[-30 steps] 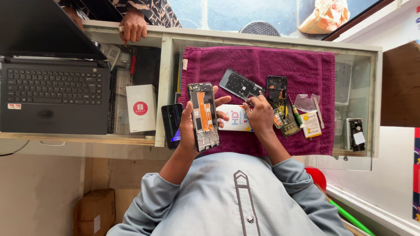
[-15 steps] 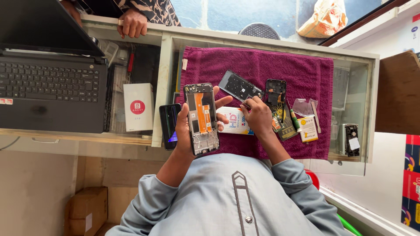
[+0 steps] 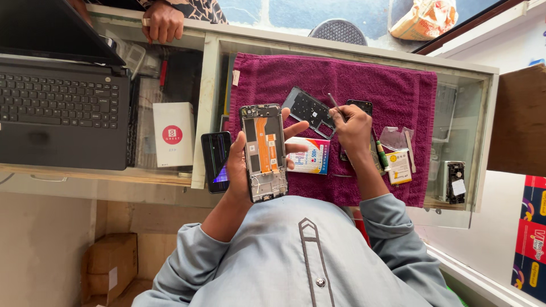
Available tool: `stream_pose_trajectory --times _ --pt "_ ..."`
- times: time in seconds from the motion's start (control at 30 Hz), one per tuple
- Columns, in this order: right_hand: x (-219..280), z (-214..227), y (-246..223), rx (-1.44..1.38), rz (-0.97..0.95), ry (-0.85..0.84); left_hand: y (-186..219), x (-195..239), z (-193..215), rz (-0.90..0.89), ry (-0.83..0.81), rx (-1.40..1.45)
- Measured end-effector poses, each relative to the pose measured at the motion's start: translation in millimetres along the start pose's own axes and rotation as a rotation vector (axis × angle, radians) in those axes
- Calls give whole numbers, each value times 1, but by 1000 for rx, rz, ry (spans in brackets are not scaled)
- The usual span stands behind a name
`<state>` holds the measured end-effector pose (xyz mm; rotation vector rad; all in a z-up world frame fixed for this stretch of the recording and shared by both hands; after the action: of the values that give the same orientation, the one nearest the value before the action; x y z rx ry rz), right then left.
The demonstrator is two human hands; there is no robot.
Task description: The person uses tweezers to carefully remove internal components from a disassembled smartphone, including the motherboard and ribbon cables. The person places the removed parts on a purple towel on the counter.
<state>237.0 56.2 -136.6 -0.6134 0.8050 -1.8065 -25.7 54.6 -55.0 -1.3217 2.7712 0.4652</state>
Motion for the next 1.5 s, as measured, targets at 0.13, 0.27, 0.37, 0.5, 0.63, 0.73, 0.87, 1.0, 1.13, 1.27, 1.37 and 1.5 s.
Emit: stream_pose_trajectory --times 0.13,0.27,0.37,0.5,0.63,0.73,0.87,1.0,1.13,1.27,1.37,1.5 --pt "0 2 12 -134 -162 -31 -6 -5 0 30 -4 -2" --pt "1 3 12 -145 -166 -18 -8 -8 -7 49 -34 10" --pt "7 9 -2 -346 -113 20 -7 -12 -18 62 -38 36" --pt "34 24 -25 -791 -250 -11 -5 -11 -35 68 4 -23" --pt "68 40 -61 -1098 -172 -169 -6 -11 -49 79 42 78" --pt "92 47 -81 -1224 -146 -240 -9 -13 -56 39 44 41" --pt "117 50 -105 -1161 -135 -262 -11 -13 -63 13 73 79" --pt "130 54 -126 -1008 -87 -314 -7 -9 -69 14 107 37" --pt "133 51 -136 -848 -77 -398 -3 -6 -72 -19 107 -3" --pt "134 44 -132 -897 -144 -467 -2 -3 -67 36 168 -67" --pt "135 46 -129 -826 -70 -380 -1 1 -63 118 229 -81" --pt "137 68 -129 -760 110 -57 -3 -3 -66 147 217 21"
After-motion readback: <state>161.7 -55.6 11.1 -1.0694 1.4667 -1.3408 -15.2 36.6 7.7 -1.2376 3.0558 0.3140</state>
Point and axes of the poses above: each hand's wrist, its own x-axis away from the middle knuckle, its own z-axis out of the back of the hand, y = z × x, the point moved 4 cm from there along -x, towards the middle knuckle, and after that the axes turned 6 degrees about -y, right-handed, at the moved point
